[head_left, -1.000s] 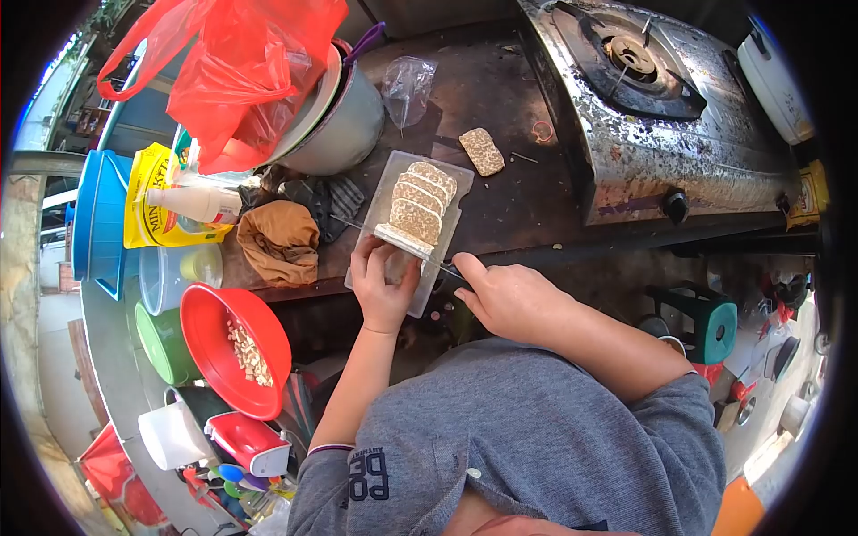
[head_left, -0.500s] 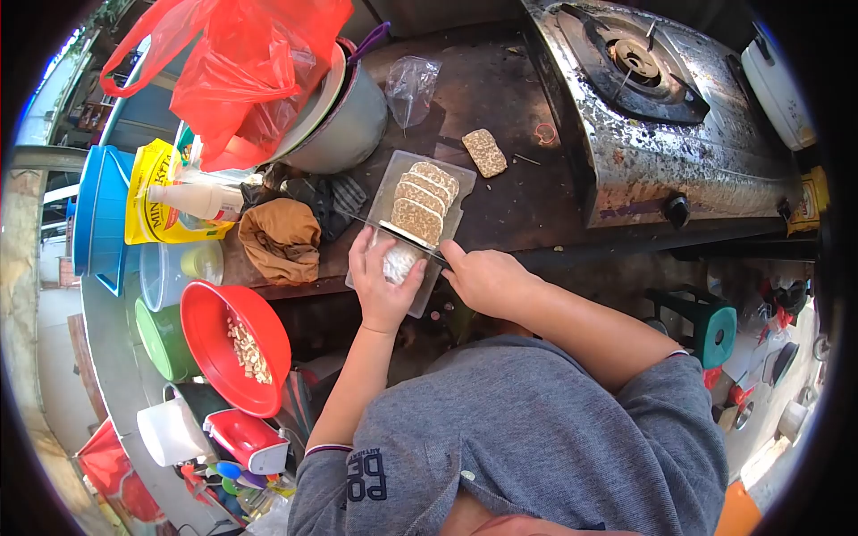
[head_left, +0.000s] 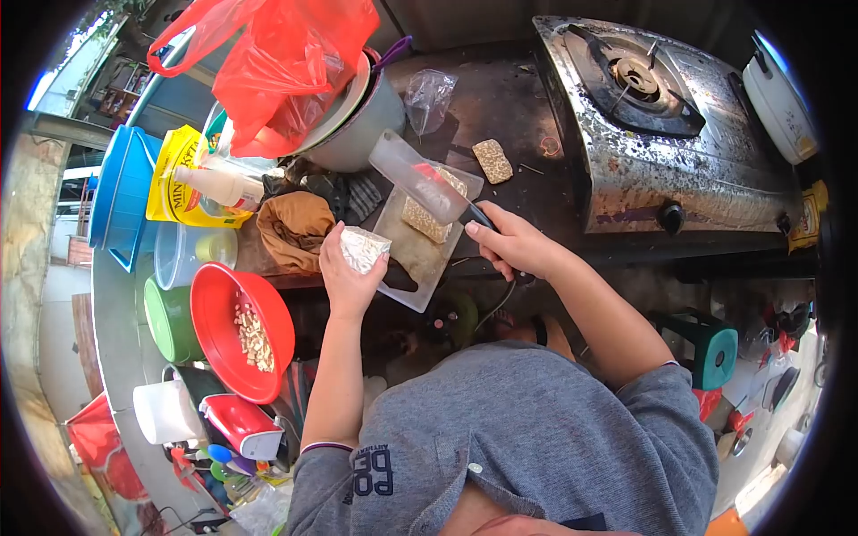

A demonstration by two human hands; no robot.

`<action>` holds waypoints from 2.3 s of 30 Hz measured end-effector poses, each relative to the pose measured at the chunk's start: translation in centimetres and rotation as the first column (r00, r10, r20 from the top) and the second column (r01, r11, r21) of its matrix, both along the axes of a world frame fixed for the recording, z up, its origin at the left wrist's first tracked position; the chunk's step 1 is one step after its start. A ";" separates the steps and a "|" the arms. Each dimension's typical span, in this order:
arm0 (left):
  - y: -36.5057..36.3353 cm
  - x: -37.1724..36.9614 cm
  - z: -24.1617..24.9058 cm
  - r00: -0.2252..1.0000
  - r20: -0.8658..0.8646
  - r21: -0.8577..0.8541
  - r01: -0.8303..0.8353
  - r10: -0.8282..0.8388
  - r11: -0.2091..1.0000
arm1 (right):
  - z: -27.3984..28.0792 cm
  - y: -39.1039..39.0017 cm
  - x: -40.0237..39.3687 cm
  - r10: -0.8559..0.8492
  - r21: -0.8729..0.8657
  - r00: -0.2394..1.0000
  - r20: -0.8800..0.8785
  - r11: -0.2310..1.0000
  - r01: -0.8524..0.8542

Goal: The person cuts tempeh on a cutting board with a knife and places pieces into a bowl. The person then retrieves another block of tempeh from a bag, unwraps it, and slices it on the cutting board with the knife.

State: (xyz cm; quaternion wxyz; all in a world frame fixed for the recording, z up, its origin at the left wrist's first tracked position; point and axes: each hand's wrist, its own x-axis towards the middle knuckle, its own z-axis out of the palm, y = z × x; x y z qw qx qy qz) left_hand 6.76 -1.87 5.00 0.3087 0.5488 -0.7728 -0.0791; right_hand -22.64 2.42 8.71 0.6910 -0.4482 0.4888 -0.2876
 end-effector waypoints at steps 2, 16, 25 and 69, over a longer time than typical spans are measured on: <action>-0.5 0.7 0.0 0.996 0.091 0.053 0.005 -0.010 0.999 | 1.5 1.0 -1.0 -0.144 -0.092 0.990 0.000 0.985 0.143; -10.0 -12.8 5.8 0.310 0.590 0.657 0.353 -0.746 0.666 | 2.8 9.3 -4.9 -0.395 -0.114 0.916 0.066 0.909 0.401; -8.6 -9.1 4.0 0.555 0.382 0.560 0.497 -0.739 0.663 | 1.4 11.0 -5.0 -0.349 -0.190 0.926 -0.147 0.928 0.320; -3.4 -10.3 -1.1 0.983 0.138 0.182 0.099 -0.125 0.978 | -1.8 3.3 -0.5 -0.162 -0.381 0.727 -0.667 0.913 -0.146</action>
